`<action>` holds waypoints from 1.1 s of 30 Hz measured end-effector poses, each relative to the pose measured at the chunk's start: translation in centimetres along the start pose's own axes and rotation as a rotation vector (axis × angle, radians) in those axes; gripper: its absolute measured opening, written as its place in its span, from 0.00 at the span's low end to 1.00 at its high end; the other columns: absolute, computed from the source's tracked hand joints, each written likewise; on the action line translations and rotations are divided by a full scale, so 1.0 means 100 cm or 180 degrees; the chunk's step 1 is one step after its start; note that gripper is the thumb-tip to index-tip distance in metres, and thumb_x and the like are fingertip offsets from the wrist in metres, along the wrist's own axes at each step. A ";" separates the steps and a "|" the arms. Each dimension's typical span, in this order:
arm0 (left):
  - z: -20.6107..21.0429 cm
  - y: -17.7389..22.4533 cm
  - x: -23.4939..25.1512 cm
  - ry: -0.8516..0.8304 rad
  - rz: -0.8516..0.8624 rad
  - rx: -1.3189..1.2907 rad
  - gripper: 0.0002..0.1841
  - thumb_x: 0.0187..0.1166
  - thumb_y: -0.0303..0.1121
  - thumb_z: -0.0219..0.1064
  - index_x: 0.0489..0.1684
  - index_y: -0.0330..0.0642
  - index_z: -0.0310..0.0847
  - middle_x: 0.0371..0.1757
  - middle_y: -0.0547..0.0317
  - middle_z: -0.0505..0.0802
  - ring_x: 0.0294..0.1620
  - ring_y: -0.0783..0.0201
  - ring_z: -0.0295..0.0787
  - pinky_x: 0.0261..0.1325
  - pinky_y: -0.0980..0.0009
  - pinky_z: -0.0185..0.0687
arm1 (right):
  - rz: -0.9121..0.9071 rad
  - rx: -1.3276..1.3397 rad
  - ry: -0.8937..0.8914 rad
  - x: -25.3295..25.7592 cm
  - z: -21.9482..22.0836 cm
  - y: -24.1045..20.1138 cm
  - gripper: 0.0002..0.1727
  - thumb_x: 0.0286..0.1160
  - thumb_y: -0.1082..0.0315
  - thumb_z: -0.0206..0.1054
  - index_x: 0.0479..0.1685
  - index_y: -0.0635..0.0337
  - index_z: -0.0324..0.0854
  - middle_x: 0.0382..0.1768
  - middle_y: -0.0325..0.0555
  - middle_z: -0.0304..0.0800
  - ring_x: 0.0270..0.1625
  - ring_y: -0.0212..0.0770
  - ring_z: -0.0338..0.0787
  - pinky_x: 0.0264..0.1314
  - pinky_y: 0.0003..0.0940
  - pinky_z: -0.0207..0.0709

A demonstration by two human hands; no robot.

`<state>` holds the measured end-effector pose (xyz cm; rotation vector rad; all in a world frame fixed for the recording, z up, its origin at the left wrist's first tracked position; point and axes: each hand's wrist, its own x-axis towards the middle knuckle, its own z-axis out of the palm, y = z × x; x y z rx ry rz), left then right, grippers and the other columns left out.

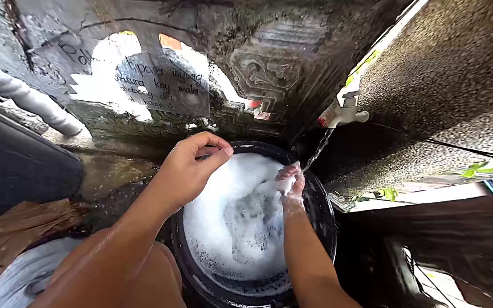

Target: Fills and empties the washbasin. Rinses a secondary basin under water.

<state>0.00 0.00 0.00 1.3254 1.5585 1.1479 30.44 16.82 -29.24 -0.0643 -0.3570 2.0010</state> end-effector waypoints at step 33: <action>-0.039 -0.058 0.051 -0.0818 -0.0729 0.2085 0.27 0.80 0.59 0.69 0.64 0.47 0.86 0.62 0.47 0.91 0.65 0.47 0.88 0.70 0.40 0.80 | -0.1171 -0.7317 0.1674 0.081 0.288 -0.157 0.25 0.80 0.52 0.70 0.60 0.67 0.86 0.55 0.67 0.90 0.61 0.65 0.88 0.68 0.70 0.76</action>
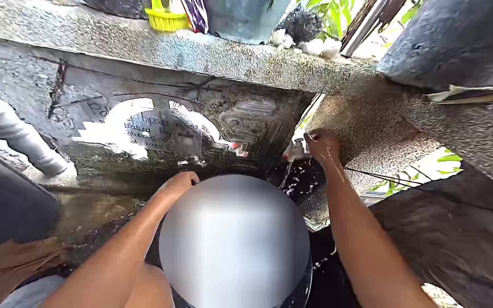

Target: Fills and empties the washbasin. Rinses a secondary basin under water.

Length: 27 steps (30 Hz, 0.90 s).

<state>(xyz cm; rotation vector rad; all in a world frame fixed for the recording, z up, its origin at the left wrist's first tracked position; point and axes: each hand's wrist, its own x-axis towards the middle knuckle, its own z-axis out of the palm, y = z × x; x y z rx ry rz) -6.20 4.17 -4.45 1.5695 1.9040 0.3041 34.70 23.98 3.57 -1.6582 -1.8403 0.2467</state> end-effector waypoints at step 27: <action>0.095 -0.125 0.024 -0.1343 -0.2442 -0.0651 0.38 0.70 0.47 0.80 0.78 0.39 0.72 0.69 0.32 0.86 0.62 0.37 0.89 0.59 0.38 0.87 | 0.2476 -0.1311 -0.0976 -0.312 0.085 0.111 0.40 0.77 0.51 0.64 0.89 0.60 0.63 0.81 0.76 0.68 0.79 0.79 0.71 0.70 0.82 0.67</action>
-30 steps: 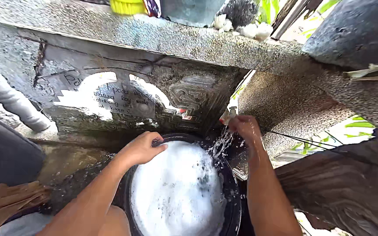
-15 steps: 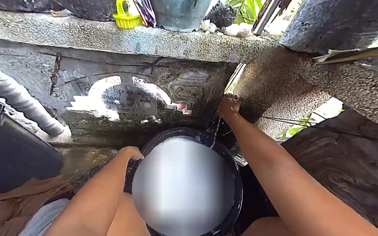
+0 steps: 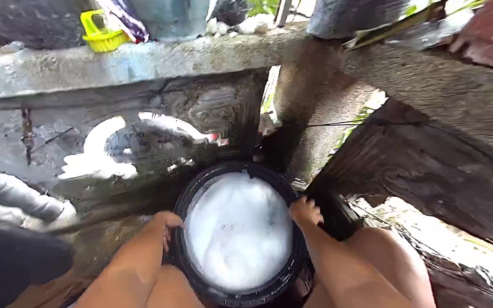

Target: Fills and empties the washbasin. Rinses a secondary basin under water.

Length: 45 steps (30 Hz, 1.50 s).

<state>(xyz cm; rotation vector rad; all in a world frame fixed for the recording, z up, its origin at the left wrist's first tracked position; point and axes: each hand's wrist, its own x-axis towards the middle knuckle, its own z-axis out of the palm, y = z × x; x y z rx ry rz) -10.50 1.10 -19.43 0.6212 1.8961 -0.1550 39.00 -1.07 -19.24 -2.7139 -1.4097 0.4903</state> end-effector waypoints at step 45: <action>0.017 -0.008 -0.120 0.1599 0.0868 0.1931 0.21 0.77 0.42 0.66 0.57 0.33 0.88 0.65 0.39 0.90 0.70 0.45 0.87 0.69 0.40 0.79 | -0.0704 -0.1290 -0.1882 -0.089 -0.032 0.059 0.29 0.76 0.60 0.67 0.71 0.72 0.78 0.77 0.64 0.79 0.81 0.59 0.77 0.80 0.61 0.69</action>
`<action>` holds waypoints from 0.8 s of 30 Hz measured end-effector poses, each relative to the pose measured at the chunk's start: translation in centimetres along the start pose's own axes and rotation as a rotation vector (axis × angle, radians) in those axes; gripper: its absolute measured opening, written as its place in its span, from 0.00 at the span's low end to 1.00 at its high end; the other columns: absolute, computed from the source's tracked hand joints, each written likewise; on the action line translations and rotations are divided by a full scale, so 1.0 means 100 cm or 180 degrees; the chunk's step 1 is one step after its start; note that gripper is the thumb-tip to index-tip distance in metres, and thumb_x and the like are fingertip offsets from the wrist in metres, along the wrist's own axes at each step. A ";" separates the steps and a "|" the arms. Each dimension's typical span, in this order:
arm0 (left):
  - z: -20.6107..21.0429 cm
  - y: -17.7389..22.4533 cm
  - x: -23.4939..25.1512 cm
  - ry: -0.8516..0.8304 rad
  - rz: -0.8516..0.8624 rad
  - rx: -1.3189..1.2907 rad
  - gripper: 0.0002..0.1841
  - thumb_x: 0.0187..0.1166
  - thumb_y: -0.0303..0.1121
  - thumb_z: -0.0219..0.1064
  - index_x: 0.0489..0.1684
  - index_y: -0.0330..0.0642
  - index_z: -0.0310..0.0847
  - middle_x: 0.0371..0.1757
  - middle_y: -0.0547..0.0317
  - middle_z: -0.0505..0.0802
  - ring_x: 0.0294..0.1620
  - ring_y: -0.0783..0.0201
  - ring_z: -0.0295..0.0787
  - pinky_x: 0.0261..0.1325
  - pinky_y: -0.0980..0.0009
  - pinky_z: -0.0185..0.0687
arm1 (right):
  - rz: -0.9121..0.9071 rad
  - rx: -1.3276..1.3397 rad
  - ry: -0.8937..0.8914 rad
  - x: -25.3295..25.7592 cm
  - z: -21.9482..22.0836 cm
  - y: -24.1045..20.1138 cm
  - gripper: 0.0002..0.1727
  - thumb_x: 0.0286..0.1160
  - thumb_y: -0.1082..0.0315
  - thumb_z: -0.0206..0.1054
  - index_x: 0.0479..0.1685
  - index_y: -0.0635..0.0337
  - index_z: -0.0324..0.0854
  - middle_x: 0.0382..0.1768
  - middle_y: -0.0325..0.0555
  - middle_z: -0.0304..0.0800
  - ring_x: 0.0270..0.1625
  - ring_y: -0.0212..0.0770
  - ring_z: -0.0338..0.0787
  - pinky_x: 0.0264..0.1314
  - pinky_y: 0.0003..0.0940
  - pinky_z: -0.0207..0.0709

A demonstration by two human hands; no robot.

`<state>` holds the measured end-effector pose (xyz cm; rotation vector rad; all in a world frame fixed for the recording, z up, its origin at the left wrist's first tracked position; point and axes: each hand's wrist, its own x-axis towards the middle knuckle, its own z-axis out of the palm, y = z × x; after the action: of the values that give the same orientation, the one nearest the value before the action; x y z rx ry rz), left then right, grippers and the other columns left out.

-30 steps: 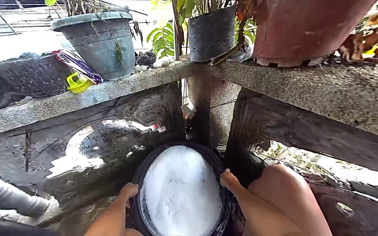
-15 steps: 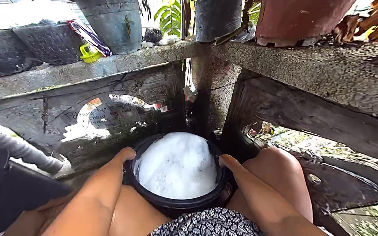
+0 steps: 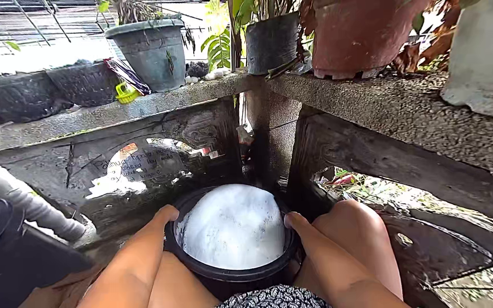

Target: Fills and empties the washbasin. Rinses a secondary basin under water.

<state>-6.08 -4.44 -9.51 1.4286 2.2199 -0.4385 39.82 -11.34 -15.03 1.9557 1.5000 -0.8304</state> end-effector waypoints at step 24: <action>-0.007 0.002 0.013 0.0014 -0.0122 -0.0340 0.17 0.78 0.39 0.66 0.51 0.34 0.89 0.59 0.40 0.92 0.62 0.46 0.89 0.63 0.42 0.82 | 0.0204 0.0028 -0.0140 0.012 -0.010 -0.006 0.25 0.79 0.64 0.64 0.70 0.71 0.80 0.76 0.63 0.80 0.80 0.58 0.78 0.78 0.62 0.70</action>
<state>-6.50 -3.02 -9.65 1.3351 2.2421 -0.3246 39.64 -9.70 -15.34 1.9684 1.4033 -0.8481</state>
